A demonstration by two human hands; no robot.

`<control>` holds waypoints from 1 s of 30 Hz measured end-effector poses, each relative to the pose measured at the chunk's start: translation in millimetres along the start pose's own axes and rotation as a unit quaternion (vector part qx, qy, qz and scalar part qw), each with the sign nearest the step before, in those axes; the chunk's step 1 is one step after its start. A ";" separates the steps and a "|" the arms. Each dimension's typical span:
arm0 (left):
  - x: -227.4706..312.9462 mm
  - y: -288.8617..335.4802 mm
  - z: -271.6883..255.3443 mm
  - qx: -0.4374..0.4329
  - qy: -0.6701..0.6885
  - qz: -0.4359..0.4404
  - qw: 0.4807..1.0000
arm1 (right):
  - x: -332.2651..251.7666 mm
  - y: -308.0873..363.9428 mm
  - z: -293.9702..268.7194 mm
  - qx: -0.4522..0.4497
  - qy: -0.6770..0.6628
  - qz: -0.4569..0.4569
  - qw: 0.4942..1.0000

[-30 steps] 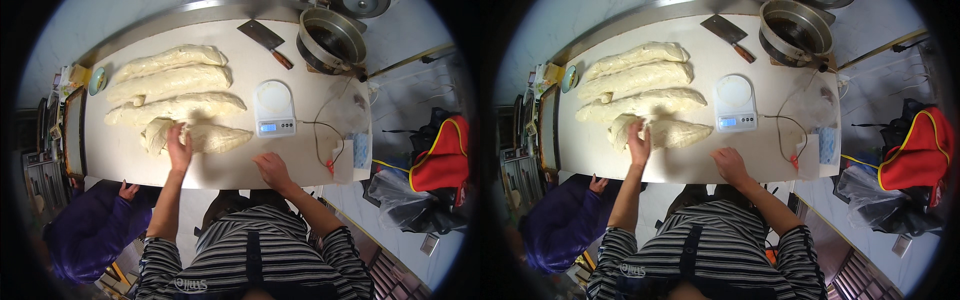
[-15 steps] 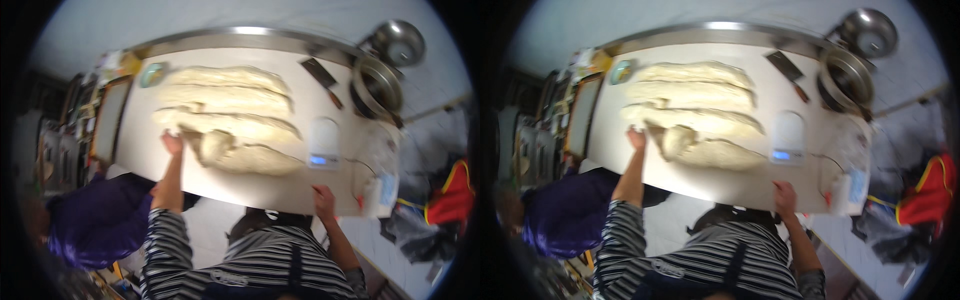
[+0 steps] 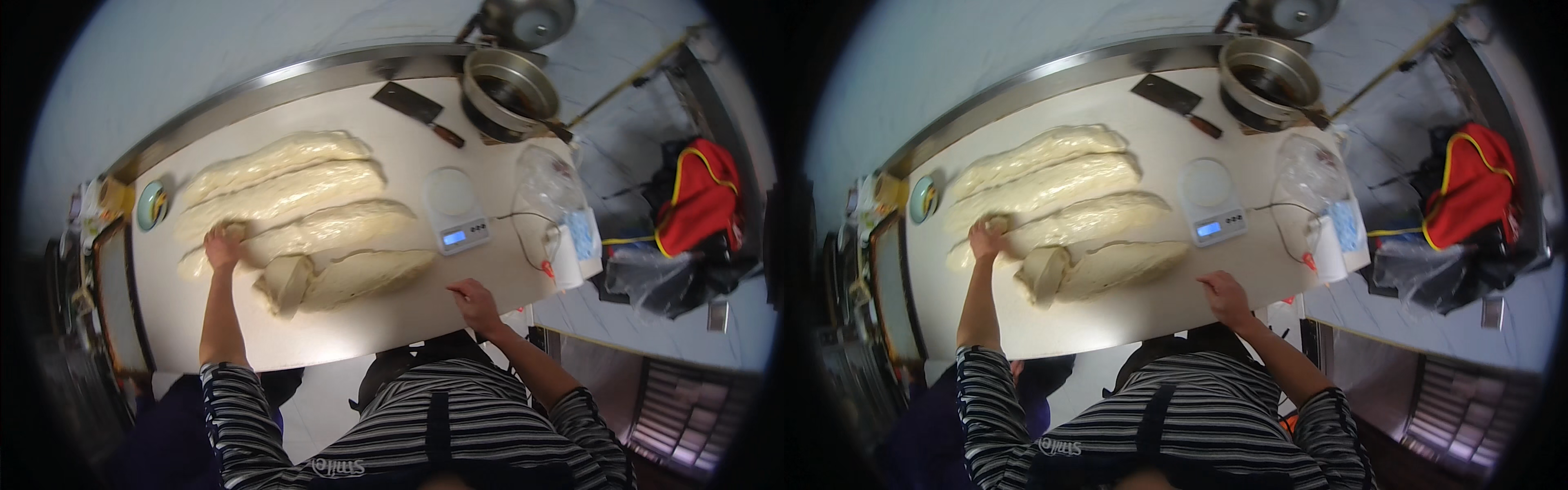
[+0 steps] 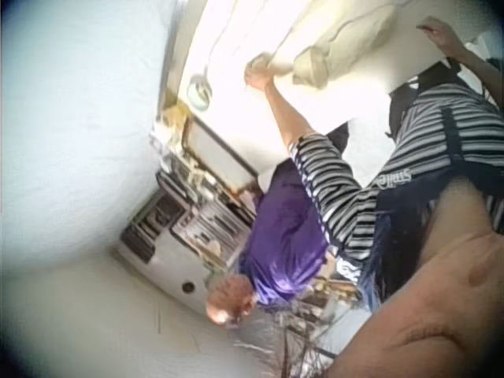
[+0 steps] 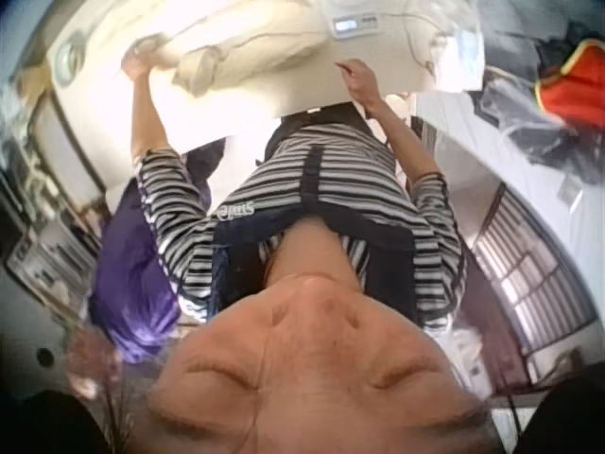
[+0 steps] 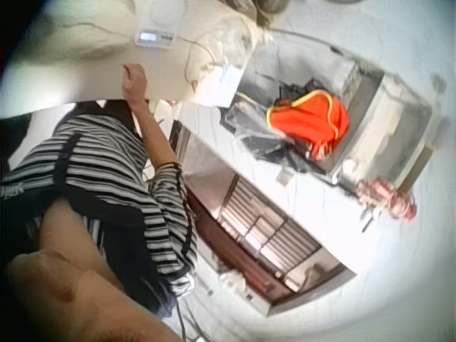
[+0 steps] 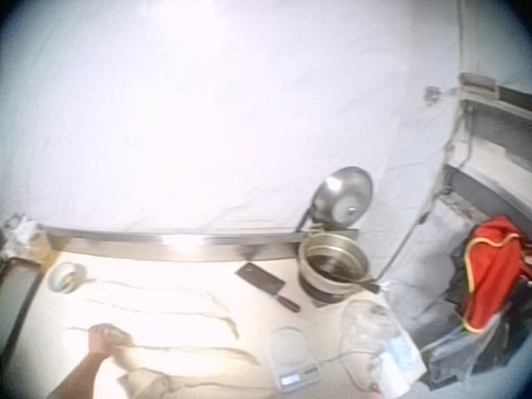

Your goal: The person brushes egg wash onto long strips of dough, then portions the dough into small pieces and weighs each piece on a digital scale. The person shapes the weighed pieces into small balls and places them on the table.

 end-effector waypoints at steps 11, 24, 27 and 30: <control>50.9 4.7 -15.4 0.031 0.092 -0.223 0.970 | 10.0 24.6 -15.8 -0.012 0.007 0.084 0.996; 338.9 82.7 -79.0 -0.280 0.804 -0.327 0.411 | 26.9 2.5 -8.0 -0.058 -0.063 0.063 0.994; 413.7 91.7 -74.0 -0.417 0.675 -0.285 0.538 | 36.9 2.1 -20.1 -0.039 -0.085 0.092 0.991; 478.9 80.6 -73.7 -0.314 0.551 -0.108 0.766 | 48.2 3.1 -35.4 -0.022 -0.099 0.092 0.991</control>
Point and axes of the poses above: each hand's wrist, its own y-axis away from the middle knuckle, its own z-axis out of the palm, x = y × z, the point moved 4 cm from there along -y, towards the middle knuckle, and after that the axes turned 10 degrees about x, right-handed, at the moved point
